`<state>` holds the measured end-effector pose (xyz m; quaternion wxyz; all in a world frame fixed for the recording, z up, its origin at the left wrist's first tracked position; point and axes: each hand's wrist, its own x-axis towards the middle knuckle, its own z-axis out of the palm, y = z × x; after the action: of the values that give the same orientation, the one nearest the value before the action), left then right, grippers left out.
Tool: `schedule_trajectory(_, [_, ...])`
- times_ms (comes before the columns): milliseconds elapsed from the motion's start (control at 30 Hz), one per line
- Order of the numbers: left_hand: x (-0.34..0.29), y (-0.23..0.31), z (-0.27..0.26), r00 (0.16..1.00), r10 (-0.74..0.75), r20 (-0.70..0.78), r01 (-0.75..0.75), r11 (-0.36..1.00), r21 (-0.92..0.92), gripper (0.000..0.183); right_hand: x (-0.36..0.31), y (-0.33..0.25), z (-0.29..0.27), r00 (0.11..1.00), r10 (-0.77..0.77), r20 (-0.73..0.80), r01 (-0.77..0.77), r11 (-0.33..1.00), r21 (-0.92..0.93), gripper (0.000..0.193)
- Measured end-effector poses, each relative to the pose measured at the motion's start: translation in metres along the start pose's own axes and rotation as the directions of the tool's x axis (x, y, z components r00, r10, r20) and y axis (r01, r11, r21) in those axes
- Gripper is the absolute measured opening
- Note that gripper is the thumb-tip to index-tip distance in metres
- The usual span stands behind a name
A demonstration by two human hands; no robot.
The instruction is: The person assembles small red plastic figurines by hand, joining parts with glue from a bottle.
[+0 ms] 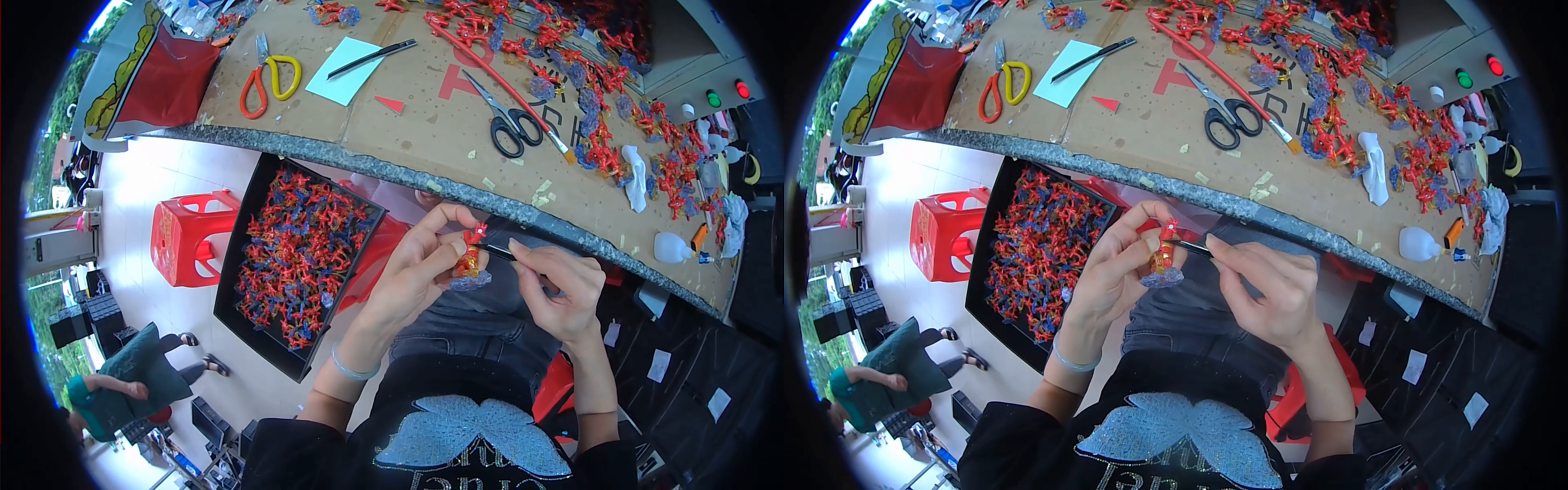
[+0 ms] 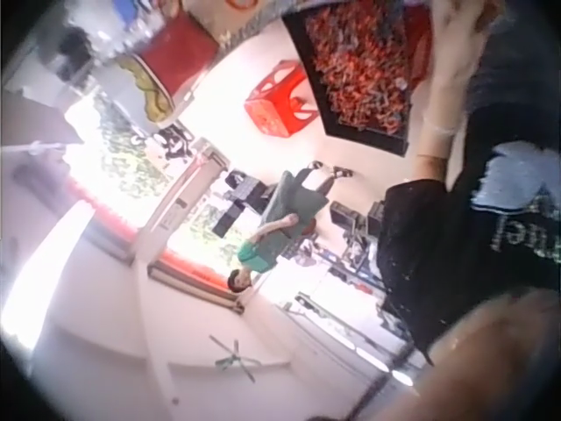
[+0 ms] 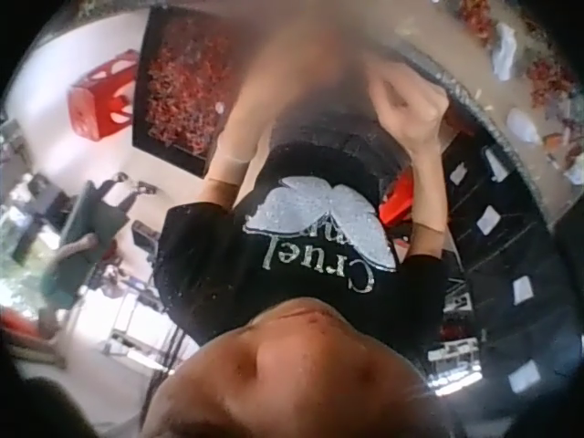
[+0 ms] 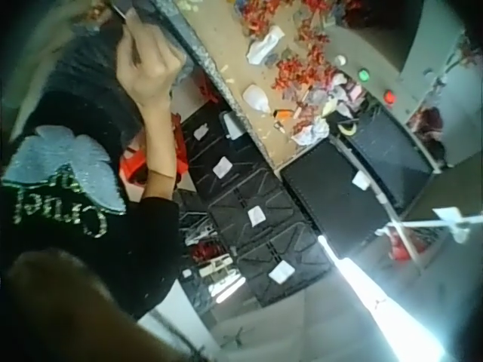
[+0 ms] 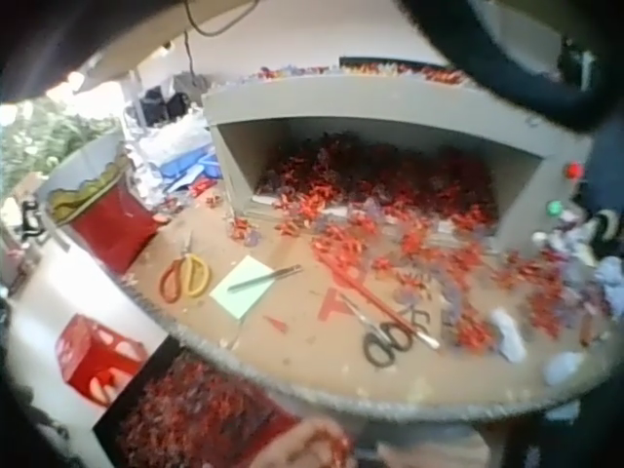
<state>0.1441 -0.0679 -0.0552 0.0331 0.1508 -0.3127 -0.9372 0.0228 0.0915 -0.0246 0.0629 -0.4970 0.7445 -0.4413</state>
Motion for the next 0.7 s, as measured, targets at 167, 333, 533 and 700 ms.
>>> schedule_trajectory(167, [0.0013, -0.0002, 0.0029, 1.0, -0.021, -0.003, 0.021, 0.998, -0.058, 0.024, -0.0005, 0.001, -0.002, 1.0, 0.006, 0.011, -0.006, 1.0, 0.014, 0.027])
schedule_trajectory(333, [0.0015, -0.001, -0.0004, 0.999, -0.045, 0.018, 0.046, 0.997, -0.068, 0.025, 0.0009, 0.0004, -0.0055, 1.0, 0.001, 0.028, -0.001, 1.0, 0.016, 0.026])
schedule_trajectory(533, [0.0022, -0.0025, -0.0002, 0.998, -0.057, 0.029, 0.059, 0.994, -0.092, 0.025, 0.0012, 0.0003, -0.009, 0.998, -0.004, 0.057, 0.005, 1.0, -0.012, 0.026])
schedule_trajectory(700, [0.003, -0.0038, 0.0046, 0.999, -0.038, -0.037, 0.035, 0.996, -0.077, 0.024, -0.0014, 0.0011, -0.0067, 0.998, 0.033, 0.045, -0.033, 0.999, 0.01, 0.026])
